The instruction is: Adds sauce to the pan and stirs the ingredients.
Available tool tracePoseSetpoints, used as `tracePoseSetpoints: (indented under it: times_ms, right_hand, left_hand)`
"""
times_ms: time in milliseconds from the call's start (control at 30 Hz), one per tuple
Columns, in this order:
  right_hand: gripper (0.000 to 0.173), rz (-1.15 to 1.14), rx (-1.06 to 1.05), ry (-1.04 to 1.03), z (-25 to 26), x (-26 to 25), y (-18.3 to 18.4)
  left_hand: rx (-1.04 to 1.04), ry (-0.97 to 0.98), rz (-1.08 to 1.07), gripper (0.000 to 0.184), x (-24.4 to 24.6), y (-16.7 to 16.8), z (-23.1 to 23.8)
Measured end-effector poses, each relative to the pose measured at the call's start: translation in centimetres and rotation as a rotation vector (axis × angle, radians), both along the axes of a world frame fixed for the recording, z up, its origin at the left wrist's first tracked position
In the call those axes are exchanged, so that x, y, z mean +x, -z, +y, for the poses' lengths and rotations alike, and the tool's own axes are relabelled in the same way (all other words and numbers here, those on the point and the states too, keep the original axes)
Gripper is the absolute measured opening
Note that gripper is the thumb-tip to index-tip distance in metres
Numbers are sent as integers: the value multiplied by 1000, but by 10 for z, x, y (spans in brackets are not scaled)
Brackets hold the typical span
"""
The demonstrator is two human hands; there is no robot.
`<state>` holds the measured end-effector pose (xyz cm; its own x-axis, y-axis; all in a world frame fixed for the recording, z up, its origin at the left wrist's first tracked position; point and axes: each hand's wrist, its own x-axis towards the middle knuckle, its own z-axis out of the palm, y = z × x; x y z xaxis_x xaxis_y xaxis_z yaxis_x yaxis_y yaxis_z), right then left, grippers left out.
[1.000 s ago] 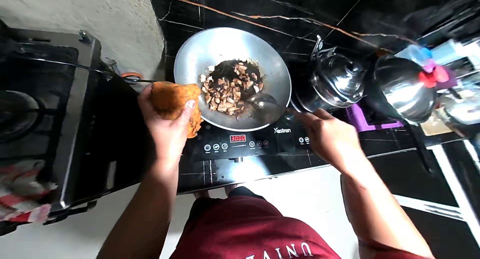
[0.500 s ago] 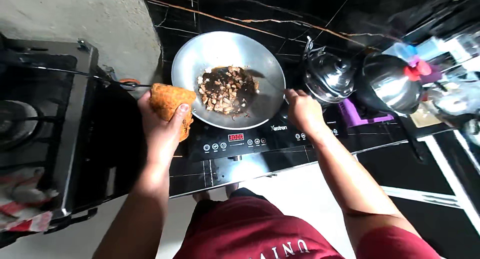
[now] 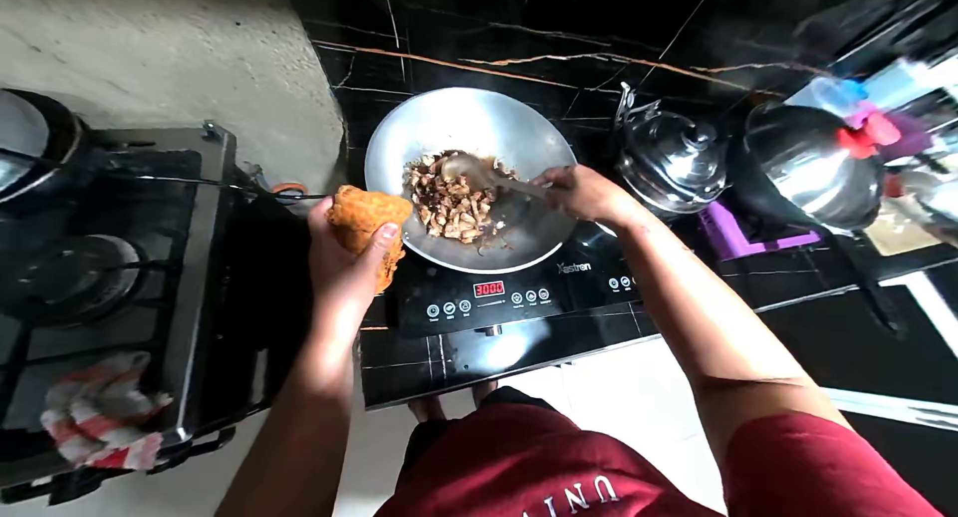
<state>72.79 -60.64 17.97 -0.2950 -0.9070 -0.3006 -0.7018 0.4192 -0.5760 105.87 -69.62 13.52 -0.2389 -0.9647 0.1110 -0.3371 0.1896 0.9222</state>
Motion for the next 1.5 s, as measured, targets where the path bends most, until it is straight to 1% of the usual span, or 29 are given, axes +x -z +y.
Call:
tracePoseSetpoints:
  times_ms: [100, 200, 267, 333, 367, 433, 467, 533, 600, 700, 733, 867, 933, 1000, 1067, 1167, 1200, 1233, 1300, 1400, 1433, 1500]
  right_hand:
    - [32, 180, -49, 96, -18, -16, -7]
    - [36, 209, -45, 157, -46, -29, 6]
    - [33, 110, -44, 80, -60, -29, 14]
    - [26, 11, -69, -29, -65, -18, 18]
    - [26, -2, -82, -88, -64, -11, 18]
    - [31, 43, -81, -217, -52, 3, 13]
    - [33, 112, -62, -271, -41, 9, 8]
    - [35, 303, -7, -348, -11, 22, -7]
    - [35, 491, -11, -393, 23, 28, -17]
    - [40, 660, -100, -307, 77, 32, -30]
    - [40, 689, -97, -261, 94, 33, -37]
    - [37, 688, -20, -119, 159, 44, -68]
    - [37, 653, 43, -67, 176, 58, -70]
    - [38, 616, 134, 11, 167, 72, -57]
    - [39, 581, 181, 94, 138, 81, -32]
    - [40, 575, 108, 150, 90, 76, 10]
    - [41, 586, 81, 152, 79, 72, 18]
    - [42, 601, 83, 155, 72, 69, 17]
    - [42, 637, 65, 154, 76, 66, -4]
    - [38, 742, 8, 106, 121, 66, -43]
    - [38, 773, -5, 97, 136, 66, -50]
    - [37, 782, 24, 103, 153, 66, -51]
  left_hand:
    - [-6, 13, -28, 80, 3, 3, -4]
    - [12, 14, -64, 81, 5, 4, -7]
    - [8, 16, -71, 80, 5, 5, -8]
    - [0, 33, -58, 79, 7, 6, -9]
    - [0, 34, -55, 80, 7, 6, -9]
    - [1, 28, -43, 80, 5, 4, -7]
    - [-1, 27, -39, 79, 5, 3, -6]
    - [16, 29, -28, 79, 4, 1, -5]
    - [26, 23, -43, 77, 4, -1, -4]
    - [16, 31, -83, 76, 2, -5, -2]
    - [4, 33, -70, 76, 1, -4, -2]
    - [-25, 42, -4, 75, 0, 0, -2]
    - [-30, 47, 16, 75, -1, 2, -3]
    - [-47, 45, 29, 75, -1, 5, -4]
    - [-78, 50, 28, 75, -1, 6, -4]
    - [-102, 57, 11, 75, 0, 5, -4]
    - [-108, 65, 3, 75, 0, 5, -3]
    - [-107, 73, -4, 74, 1, 4, -3]
    - [-83, 67, -21, 74, 1, 2, -2]
    - [-18, 45, -41, 76, 1, -2, 1]
    - [-4, 42, -38, 76, 2, -2, 2]
    - [3, 38, -21, 77, 2, 0, 1]
